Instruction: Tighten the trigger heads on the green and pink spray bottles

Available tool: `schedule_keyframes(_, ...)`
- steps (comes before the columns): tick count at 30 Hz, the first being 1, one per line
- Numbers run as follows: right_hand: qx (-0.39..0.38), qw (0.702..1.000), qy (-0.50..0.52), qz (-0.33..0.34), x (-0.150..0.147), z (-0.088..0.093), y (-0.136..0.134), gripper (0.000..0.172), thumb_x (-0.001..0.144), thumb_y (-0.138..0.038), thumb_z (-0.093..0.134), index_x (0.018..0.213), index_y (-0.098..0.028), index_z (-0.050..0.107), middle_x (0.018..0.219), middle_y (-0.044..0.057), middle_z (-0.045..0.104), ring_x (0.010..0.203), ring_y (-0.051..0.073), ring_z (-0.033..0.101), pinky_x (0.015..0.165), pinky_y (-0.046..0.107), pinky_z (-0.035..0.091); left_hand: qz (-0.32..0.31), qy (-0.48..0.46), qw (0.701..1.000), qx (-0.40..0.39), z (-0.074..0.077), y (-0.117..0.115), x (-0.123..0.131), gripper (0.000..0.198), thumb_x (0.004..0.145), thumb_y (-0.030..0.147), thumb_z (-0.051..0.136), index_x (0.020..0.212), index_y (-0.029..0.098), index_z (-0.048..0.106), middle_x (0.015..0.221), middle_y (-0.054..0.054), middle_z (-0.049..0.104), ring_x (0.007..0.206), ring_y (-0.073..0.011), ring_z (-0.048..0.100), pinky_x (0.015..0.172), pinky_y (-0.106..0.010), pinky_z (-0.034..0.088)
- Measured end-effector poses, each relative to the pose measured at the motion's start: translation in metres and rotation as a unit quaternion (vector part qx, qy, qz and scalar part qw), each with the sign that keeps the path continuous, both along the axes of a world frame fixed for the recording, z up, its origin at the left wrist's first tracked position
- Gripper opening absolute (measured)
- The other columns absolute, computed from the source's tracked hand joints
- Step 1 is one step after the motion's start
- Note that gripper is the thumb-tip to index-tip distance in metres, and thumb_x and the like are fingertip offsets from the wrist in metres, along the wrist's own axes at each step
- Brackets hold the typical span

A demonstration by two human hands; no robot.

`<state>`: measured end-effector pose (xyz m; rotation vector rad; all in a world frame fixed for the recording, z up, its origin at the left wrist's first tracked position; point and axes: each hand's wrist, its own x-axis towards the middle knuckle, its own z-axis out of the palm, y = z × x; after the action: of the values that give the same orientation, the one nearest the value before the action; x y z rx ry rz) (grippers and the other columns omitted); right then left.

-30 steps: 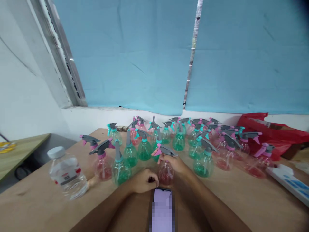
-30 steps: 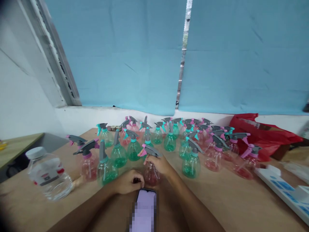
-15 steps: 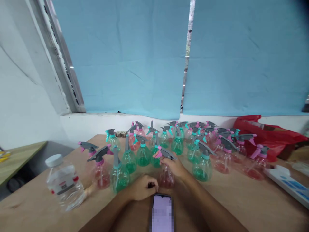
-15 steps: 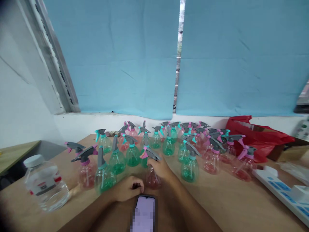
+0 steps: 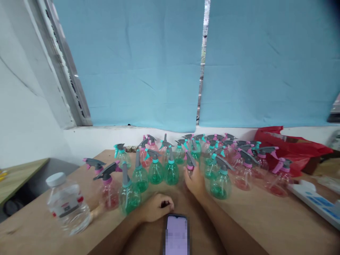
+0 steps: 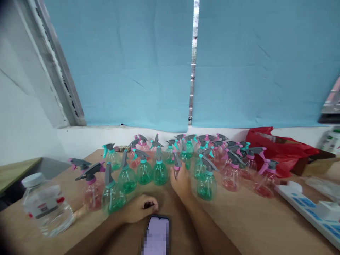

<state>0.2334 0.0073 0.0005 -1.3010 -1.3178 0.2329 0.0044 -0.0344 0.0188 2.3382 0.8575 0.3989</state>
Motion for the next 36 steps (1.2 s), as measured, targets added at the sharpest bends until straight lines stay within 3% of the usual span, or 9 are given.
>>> schedule_keyframes(4, 0.038, 0.998, -0.048, 0.004, -0.004, -0.016, 0.004, 0.049, 0.097, -0.045, 0.051, 0.135, -0.013, 0.05, 0.115, 0.019, 0.064, 0.108, 0.033, 0.061, 0.094, 0.048, 0.049, 0.008, 0.008, 1.0, 0.0, -0.002, 0.001, -0.001, 0.025, 0.097, 0.034, 0.057, 0.089, 0.018, 0.074, 0.078, -0.001, 0.072, 0.069, -0.0142, 0.061, 0.06, -0.021, 0.041)
schedule_keyframes(9, 0.084, 0.993, -0.085, -0.013, -0.002, -0.028, 0.012, 0.061, 0.098, -0.048, 0.053, 0.146, -0.014, 0.039, 0.13, 0.021, 0.055, 0.124, 0.035, 0.052, 0.104, 0.055, 0.043, 0.005, 0.007, 1.0, 0.007, 0.0, 0.0, -0.001, 0.024, 0.097, 0.033, 0.056, 0.089, 0.019, 0.074, 0.08, 0.0, 0.072, 0.069, -0.0139, 0.061, 0.061, -0.021, 0.04)
schedule_keyframes(16, 0.073, 0.992, -0.105, 0.007, -0.005, -0.04, 0.012, 0.072, 0.103, -0.043, 0.043, 0.16, -0.014, 0.012, 0.158, 0.024, 0.03, 0.149, 0.036, 0.028, 0.117, 0.06, 0.03, 0.001, 0.002, 1.0, 0.011, 0.0, -0.001, -0.001, 0.025, 0.098, 0.032, 0.055, 0.089, 0.019, 0.074, 0.08, -0.001, 0.072, 0.07, -0.0145, 0.062, 0.063, -0.022, 0.042)
schedule_keyframes(20, 0.051, 0.992, -0.11, 0.033, -0.008, -0.045, 0.003, 0.076, 0.104, -0.039, 0.042, 0.161, -0.013, 0.001, 0.164, 0.025, 0.02, 0.154, 0.036, 0.019, 0.119, 0.063, 0.028, 0.008, 0.005, 1.0, 0.01, 0.0, -0.003, 0.0, 0.025, 0.097, 0.031, 0.054, 0.089, 0.018, 0.074, 0.079, -0.001, 0.072, 0.07, -0.0149, 0.062, 0.062, -0.022, 0.041)
schedule_keyframes(23, 0.072, 0.989, -0.13, 0.016, -0.008, -0.037, -0.014, 0.078, 0.102, -0.036, 0.046, 0.161, -0.013, 0.001, 0.165, 0.025, 0.014, 0.154, 0.038, 0.017, 0.118, 0.065, 0.029, 0.015, 0.02, 0.999, 0.021, 0.002, -0.004, 0.001, 0.025, 0.097, 0.032, 0.055, 0.089, 0.018, 0.074, 0.076, 0.0, 0.07, 0.068, -0.0146, 0.059, 0.06, -0.022, 0.04)
schedule_keyframes(25, 0.126, 0.976, -0.178, 0.005, -0.003, -0.022, -0.03, 0.076, 0.1, -0.03, 0.05, 0.16, -0.014, 0.007, 0.165, 0.024, 0.013, 0.154, 0.038, 0.019, 0.117, 0.065, 0.032, 0.015, 0.026, 0.999, 0.029, 0.004, -0.005, 0.001, 0.024, 0.096, 0.031, 0.055, 0.088, 0.018, 0.074, 0.075, 0.0, 0.07, 0.067, -0.0144, 0.059, 0.06, -0.022, 0.04)
schedule_keyframes(29, 0.283, 0.917, -0.277, -0.047, 0.032, 0.015, -0.055, 0.078, 0.09, -0.022, 0.063, 0.156, -0.024, 0.022, 0.161, 0.018, 0.024, 0.151, 0.041, 0.025, 0.114, 0.068, 0.035, 0.002, 0.014, 0.999, 0.035, 0.004, -0.005, 0.0, 0.024, 0.097, 0.03, 0.054, 0.089, 0.018, 0.074, 0.076, -0.001, 0.071, 0.068, -0.0144, 0.061, 0.061, -0.022, 0.041)
schedule_keyframes(32, 0.331, 0.903, -0.22, -0.161, 0.073, 0.033, -0.061, 0.079, 0.086, -0.025, 0.07, 0.153, -0.023, 0.029, 0.156, 0.019, 0.031, 0.148, 0.043, 0.03, 0.113, 0.071, 0.032, -0.007, 0.008, 0.999, 0.036, 0.002, -0.004, 0.0, 0.026, 0.098, 0.032, 0.053, 0.089, 0.018, 0.074, 0.078, -0.001, 0.072, 0.069, -0.0141, 0.062, 0.062, -0.021, 0.04)
schedule_keyframes(36, 0.302, 0.916, -0.123, -0.235, 0.116, 0.031, -0.055, 0.067, 0.086, -0.037, 0.072, 0.143, -0.014, 0.044, 0.138, 0.022, 0.05, 0.133, 0.04, 0.047, 0.107, 0.067, 0.038, -0.001, 0.016, 0.999, 0.039, 0.001, -0.003, -0.001, 0.026, 0.098, 0.032, 0.054, 0.089, 0.018, 0.073, 0.076, 0.0, 0.071, 0.067, -0.0136, 0.061, 0.06, -0.021, 0.039)
